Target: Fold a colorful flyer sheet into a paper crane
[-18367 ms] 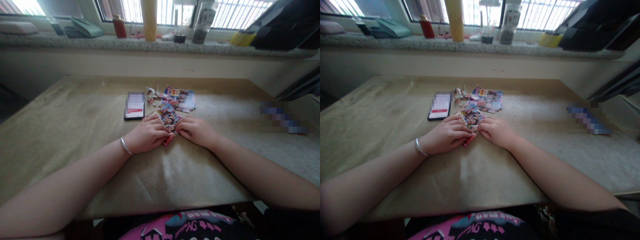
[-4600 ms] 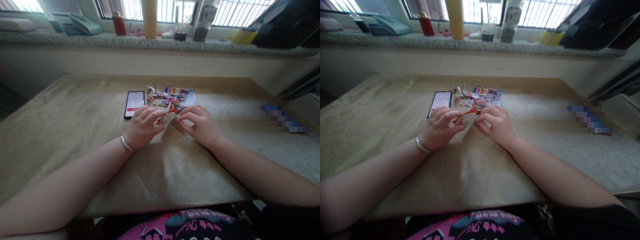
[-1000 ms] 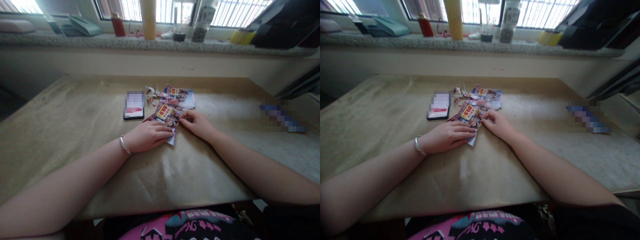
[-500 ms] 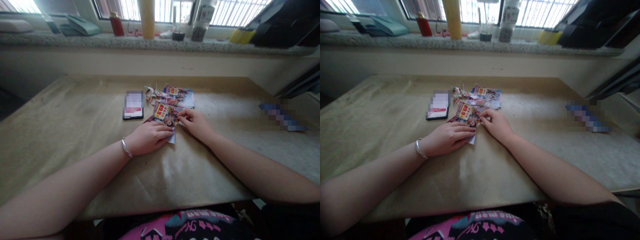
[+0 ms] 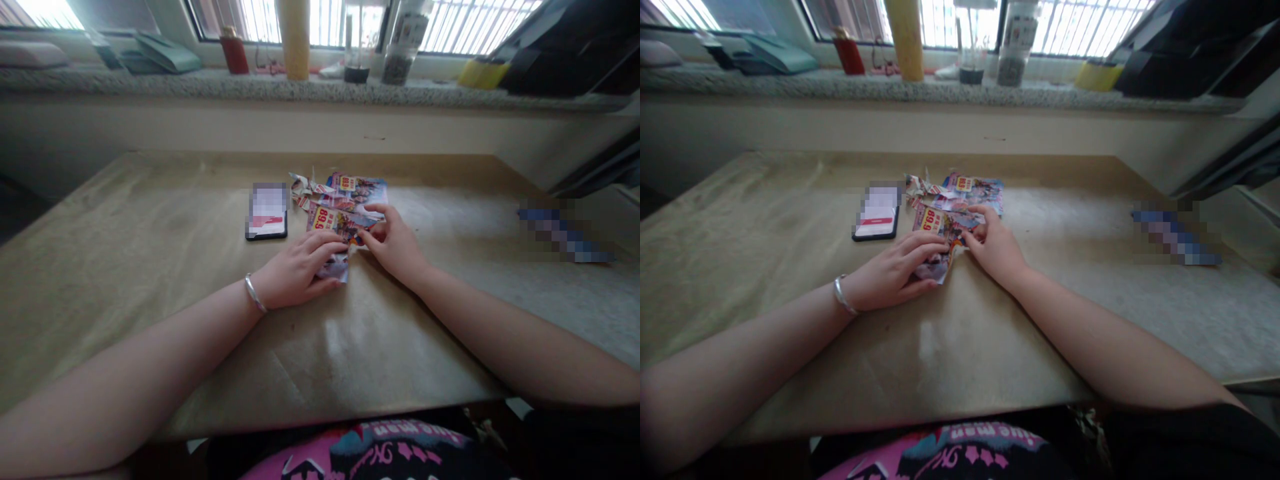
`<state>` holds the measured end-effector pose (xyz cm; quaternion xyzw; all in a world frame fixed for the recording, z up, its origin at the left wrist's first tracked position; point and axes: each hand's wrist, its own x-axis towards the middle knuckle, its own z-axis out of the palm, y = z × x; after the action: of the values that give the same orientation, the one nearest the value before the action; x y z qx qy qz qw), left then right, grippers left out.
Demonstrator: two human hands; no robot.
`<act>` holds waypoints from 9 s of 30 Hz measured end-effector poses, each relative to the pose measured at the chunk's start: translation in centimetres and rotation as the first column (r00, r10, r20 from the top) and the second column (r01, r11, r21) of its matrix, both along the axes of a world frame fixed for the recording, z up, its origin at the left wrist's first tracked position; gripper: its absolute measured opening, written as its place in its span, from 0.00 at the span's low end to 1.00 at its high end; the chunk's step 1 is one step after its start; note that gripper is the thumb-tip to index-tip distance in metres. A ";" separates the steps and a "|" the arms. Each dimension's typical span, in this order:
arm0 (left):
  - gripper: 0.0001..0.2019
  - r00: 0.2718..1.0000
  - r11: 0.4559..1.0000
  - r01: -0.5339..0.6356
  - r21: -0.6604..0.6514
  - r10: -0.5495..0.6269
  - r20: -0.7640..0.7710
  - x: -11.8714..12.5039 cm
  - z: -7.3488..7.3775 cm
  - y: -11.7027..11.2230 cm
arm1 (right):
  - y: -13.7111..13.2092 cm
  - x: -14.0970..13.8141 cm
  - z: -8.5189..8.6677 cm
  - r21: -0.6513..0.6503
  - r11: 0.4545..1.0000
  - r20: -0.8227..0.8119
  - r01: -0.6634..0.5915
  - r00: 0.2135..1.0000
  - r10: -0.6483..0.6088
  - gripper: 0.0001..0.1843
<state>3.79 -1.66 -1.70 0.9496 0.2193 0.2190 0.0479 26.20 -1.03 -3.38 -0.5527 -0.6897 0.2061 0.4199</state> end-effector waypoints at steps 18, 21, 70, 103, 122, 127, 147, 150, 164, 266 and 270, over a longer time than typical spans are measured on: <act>0.46 0.998 0.985 -0.032 0.168 0.021 0.065 -0.1 -0.7 0.5 | -1.7 -0.5 0.6 0.153 0.971 0.347 -0.182 0.930 0.120 0.30; 0.47 0.997 0.985 -0.053 0.165 0.043 0.062 -0.1 -0.8 0.6 | -1.9 -0.7 0.6 0.092 0.979 0.250 -0.181 0.956 0.153 0.33; 0.29 0.883 0.953 -0.304 -0.014 0.287 0.371 -0.2 -0.1 0.6 | -2.3 -0.8 0.9 0.162 0.942 -0.112 -0.294 0.943 0.314 0.16; 0.05 0.874 0.995 -0.079 0.065 0.038 0.485 0.3 0.4 1.0 | -2.2 -1.5 1.8 0.518 0.799 0.166 -0.306 0.952 0.257 0.03; 0.00 0.834 0.989 -0.117 0.087 0.050 0.550 0.4 0.5 0.7 | -2.2 -0.9 2.0 0.583 0.748 0.310 -0.316 0.938 0.155 0.04; 0.02 0.836 0.993 -0.095 0.062 0.046 0.547 0.3 0.3 0.8 | -2.2 -1.0 2.1 0.598 0.738 0.283 -0.312 0.944 0.169 0.03; 0.04 0.799 0.990 -0.137 0.007 0.106 0.592 0.1 0.2 0.9 | -2.3 -0.8 2.3 0.567 0.755 0.255 -0.329 0.942 0.219 0.04; 0.03 0.801 0.993 -0.117 0.017 0.084 0.592 0.1 0.2 1.0 | -2.2 -0.8 2.2 0.568 0.765 0.227 -0.302 0.952 0.207 0.03; 0.02 0.804 0.991 -0.132 0.017 0.097 0.587 0.1 0.2 1.0 | -2.3 -0.8 2.3 0.559 0.776 0.217 -0.291 0.955 0.202 0.04; 0.08 0.834 0.938 -0.323 0.124 0.221 0.505 -0.3 -0.1 1.1 | -1.1 0.7 1.1 0.371 0.928 0.006 -0.024 1.000 0.023 0.04; 0.07 0.859 0.916 -0.355 0.188 0.240 0.452 -0.5 0.1 1.2 | -1.2 0.7 1.1 0.362 0.932 0.006 -0.031 1.000 0.030 0.04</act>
<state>3.30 -0.46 -1.59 0.8317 0.3178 0.4501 -0.0683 26.94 -2.21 -2.31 -0.4551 -0.7245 0.0818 0.5111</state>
